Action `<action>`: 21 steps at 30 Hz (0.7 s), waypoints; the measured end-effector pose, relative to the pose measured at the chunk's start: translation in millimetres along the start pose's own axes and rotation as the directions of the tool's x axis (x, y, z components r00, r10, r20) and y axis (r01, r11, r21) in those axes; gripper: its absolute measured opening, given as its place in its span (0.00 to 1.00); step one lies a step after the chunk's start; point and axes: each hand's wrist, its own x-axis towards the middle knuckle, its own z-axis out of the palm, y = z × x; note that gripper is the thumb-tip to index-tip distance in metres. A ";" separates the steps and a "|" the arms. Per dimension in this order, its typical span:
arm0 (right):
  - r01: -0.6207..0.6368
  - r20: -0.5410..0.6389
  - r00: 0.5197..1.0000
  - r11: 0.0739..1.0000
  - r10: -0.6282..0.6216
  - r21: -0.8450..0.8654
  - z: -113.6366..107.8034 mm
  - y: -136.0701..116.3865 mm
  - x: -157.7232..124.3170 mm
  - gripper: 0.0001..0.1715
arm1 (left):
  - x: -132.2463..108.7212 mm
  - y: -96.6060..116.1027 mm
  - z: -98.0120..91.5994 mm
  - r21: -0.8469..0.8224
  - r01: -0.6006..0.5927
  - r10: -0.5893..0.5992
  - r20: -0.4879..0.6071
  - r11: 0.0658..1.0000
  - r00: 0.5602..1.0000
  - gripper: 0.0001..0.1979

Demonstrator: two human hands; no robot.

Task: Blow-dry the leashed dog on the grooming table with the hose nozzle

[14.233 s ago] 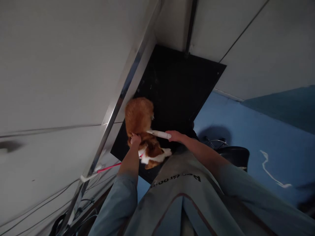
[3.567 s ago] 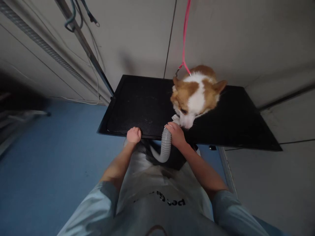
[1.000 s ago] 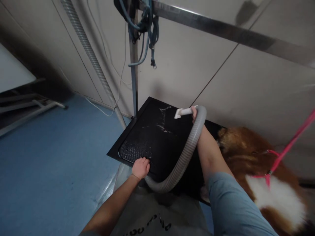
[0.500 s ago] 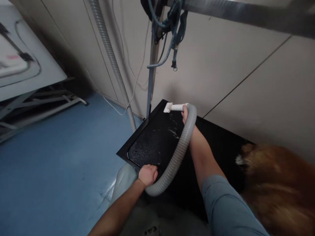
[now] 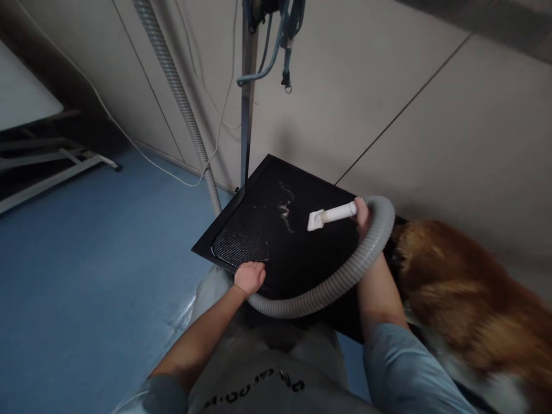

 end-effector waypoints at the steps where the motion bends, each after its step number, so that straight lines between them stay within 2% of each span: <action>1: 0.014 -0.017 1.000 1.000 -0.014 0.000 7.8 5.1 -15.6 0.27 | 0.0 0.2 0.2 0.005 0.002 -0.002 0.005 1.000 1.000 0.12; 4: 0.091 -0.061 0.994 0.995 -0.089 0.035 38.9 14.8 -45.1 0.32 | 0.3 0.6 0.1 0.006 0.005 -0.005 0.022 1.000 1.000 0.12; 7: 0.056 -0.046 0.998 0.988 -0.050 0.144 76.3 14.6 -39.2 0.34 | 0.8 1.2 -0.9 -0.007 0.011 -0.010 0.029 1.000 1.000 0.12; 11: -0.103 0.061 0.994 0.966 0.091 0.237 126.4 7.2 -4.4 0.36 | 0.5 2.9 -2.0 0.009 0.006 -0.006 0.042 1.000 0.999 0.12; 14: -0.062 0.119 0.992 0.960 0.030 0.271 163.8 1.0 5.5 0.35 | 0.4 3.6 -1.7 0.026 0.005 -0.007 0.059 1.000 0.998 0.12; 16: -0.039 0.203 0.979 0.954 -0.023 0.296 189.6 -5.0 -3.6 0.35 | 0.5 3.5 -1.7 0.035 0.005 -0.007 0.075 0.999 0.997 0.12; 18: -0.078 0.310 0.950 0.951 -0.020 0.301 212.7 -13.8 -20.5 0.37 | 0.6 3.1 -2.1 0.041 0.002 -0.006 0.092 0.999 0.996 0.12; 20: -0.138 0.386 0.922 0.943 0.012 0.302 225.7 -23.0 -34.5 0.37 | 0.8 2.8 -2.6 0.049 0.009 -0.014 0.100 0.999 0.995 0.12; 21: -0.159 0.395 0.918 0.940 0.028 0.303 225.3 -26.0 -37.2 0.37 | 1.0 2.7 -2.9 0.049 0.013 -0.018 0.100 0.999 0.995 0.12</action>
